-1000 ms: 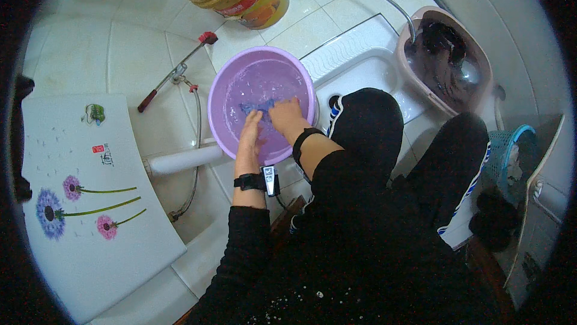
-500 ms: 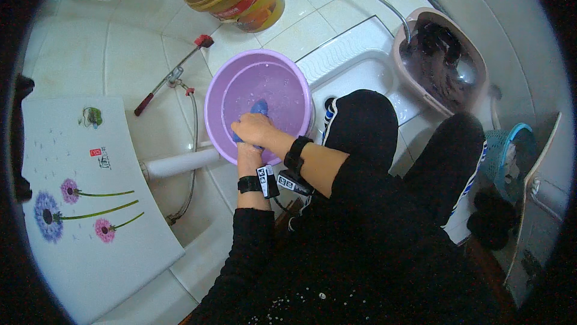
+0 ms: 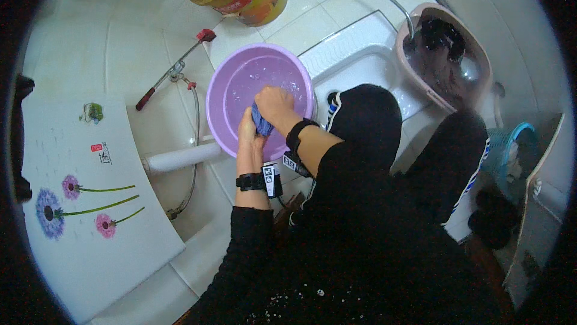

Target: The person washes dark and light-colored garments by hand in a purple basin, then transfers them to a larger pink basin. They rinse the garments, wring them out, and move water between basins using a ladle and shower hose.

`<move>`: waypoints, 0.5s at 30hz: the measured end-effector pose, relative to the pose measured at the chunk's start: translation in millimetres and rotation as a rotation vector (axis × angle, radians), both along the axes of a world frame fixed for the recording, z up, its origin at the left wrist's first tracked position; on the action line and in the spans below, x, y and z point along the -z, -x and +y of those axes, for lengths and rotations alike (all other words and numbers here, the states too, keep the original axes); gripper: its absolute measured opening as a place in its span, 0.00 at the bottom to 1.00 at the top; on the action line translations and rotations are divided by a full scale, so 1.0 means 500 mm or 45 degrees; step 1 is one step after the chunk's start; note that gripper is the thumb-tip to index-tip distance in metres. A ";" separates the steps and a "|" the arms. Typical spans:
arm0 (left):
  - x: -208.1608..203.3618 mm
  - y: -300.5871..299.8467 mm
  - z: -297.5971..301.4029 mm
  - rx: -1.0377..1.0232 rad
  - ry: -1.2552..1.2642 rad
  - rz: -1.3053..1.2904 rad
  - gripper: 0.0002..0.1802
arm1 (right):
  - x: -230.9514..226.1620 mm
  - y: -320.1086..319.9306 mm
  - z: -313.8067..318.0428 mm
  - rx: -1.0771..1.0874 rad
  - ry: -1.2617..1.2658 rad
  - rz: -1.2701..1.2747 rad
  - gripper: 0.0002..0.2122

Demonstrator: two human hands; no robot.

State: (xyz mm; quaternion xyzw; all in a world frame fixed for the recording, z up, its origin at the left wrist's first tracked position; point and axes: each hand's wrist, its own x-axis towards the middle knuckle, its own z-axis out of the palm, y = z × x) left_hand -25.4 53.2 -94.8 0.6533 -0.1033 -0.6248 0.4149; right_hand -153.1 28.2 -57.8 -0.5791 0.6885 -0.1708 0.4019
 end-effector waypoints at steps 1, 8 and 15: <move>0.002 -0.011 -0.010 0.126 0.077 -0.173 0.22 | 0.009 0.006 -0.008 0.137 -0.027 0.032 0.13; -0.002 -0.060 -0.001 0.522 0.079 -0.843 0.37 | 0.075 0.011 0.014 -0.094 0.319 0.316 0.13; 0.036 -0.037 0.010 0.269 -0.287 -0.282 0.40 | 0.074 -0.002 0.020 -0.336 -0.204 0.083 0.14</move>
